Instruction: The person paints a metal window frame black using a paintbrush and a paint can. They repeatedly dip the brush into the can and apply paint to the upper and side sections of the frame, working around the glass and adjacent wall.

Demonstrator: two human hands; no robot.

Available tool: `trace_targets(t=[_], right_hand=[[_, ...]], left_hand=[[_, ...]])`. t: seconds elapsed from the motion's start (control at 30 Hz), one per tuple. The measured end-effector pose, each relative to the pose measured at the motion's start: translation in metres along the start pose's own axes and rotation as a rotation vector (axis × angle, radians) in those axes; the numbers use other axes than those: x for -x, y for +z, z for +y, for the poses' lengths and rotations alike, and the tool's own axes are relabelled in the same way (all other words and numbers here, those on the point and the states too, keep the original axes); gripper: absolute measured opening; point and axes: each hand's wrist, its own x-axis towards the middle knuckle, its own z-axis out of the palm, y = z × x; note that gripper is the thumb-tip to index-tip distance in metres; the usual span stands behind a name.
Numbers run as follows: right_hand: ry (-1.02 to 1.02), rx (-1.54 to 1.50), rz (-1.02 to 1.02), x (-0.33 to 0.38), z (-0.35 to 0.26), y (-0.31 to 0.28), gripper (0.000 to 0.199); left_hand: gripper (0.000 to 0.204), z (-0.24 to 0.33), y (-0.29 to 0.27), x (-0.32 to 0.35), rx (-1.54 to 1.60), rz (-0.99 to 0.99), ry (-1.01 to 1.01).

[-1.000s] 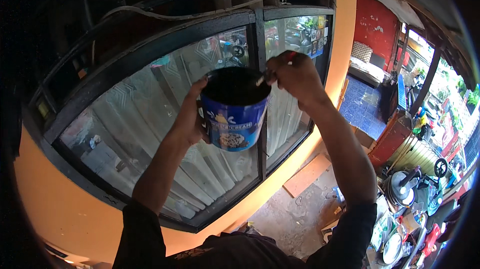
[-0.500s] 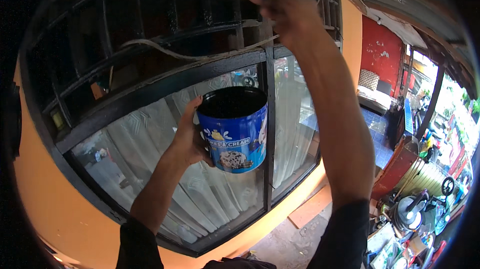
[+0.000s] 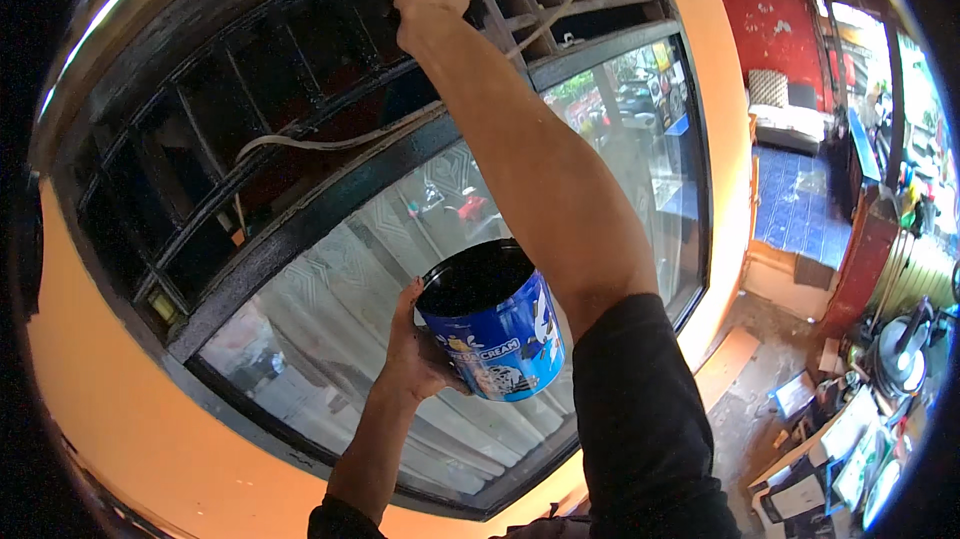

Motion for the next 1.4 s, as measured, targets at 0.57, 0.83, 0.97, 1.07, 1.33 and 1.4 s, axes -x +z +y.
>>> trace_targets(t=[0.57, 0.83, 0.97, 1.07, 1.33, 1.4], right_hand=[[-0.868, 0.949, -0.433, 0.048, -0.050, -0.058, 0.034], [-0.963, 0.956, -0.570, 0.038, -0.071, -0.076, 0.025], [-1.012, 0.958, -0.479, 0.032, -0.066, -0.063, 0.029], [-1.084, 0.754, -0.374, 0.036, -0.054, -0.076, 0.028], [-0.886, 0.845, -0.409, 0.041, -0.066, -0.081, 0.029], [-0.910, 0.833, -0.334, 0.044, -0.069, -0.080, 0.030]], left_hand=[[0.088, -0.028, -0.019, 0.026, 0.003, -0.004, 0.059], [0.088, -0.033, -0.018, 0.026, 0.036, 0.080, 0.090], [0.092, -0.036, -0.013, 0.022, 0.051, 0.022, 0.087], [0.089, -0.035, -0.011, 0.023, 0.062, -0.008, 0.069], [0.087, -0.041, -0.011, 0.018, 0.075, 0.043, 0.032], [0.086, -0.041, -0.011, 0.017, 0.092, 0.009, 0.045]])
